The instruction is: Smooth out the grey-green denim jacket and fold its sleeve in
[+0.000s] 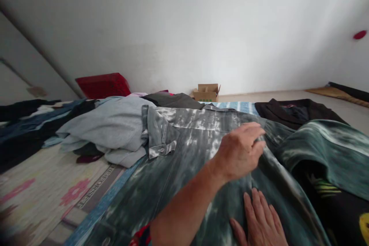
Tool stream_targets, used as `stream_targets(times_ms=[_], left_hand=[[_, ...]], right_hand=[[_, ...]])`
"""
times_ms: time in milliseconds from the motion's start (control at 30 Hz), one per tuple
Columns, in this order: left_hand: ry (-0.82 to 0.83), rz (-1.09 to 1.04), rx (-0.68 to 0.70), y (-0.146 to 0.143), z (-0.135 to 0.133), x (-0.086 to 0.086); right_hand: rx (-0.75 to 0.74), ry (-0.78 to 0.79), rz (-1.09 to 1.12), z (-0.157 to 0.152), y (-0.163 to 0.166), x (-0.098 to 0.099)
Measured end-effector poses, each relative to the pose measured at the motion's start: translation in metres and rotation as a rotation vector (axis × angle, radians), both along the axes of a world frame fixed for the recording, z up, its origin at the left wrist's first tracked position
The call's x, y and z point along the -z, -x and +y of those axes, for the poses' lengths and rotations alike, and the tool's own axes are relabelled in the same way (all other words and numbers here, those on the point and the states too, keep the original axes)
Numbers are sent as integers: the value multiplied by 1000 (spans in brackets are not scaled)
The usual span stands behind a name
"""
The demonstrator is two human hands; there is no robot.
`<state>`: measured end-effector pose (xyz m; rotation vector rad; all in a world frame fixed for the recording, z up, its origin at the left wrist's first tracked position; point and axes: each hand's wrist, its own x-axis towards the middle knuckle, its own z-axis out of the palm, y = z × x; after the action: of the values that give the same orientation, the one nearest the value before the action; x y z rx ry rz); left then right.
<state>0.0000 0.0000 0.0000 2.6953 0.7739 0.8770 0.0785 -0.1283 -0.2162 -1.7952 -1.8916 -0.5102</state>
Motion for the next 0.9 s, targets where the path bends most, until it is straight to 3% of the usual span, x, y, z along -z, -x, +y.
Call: stream_targets(times_ms=[133, 267, 400, 600, 900], left_hand=[[133, 210, -270, -6, 34, 44], [292, 419, -353, -8, 58, 84], [349, 525, -368, -6, 70, 110], [402, 567, -350, -4, 75, 130], [372, 579, -359, -3, 74, 128]], right_hand=[[5, -20, -72, 0, 3, -4], [35, 43, -68, 3, 6, -5], [72, 107, -55, 4, 9, -4], [68, 125, -65, 6, 10, -7], [82, 324, 50, 5, 14, -20]])
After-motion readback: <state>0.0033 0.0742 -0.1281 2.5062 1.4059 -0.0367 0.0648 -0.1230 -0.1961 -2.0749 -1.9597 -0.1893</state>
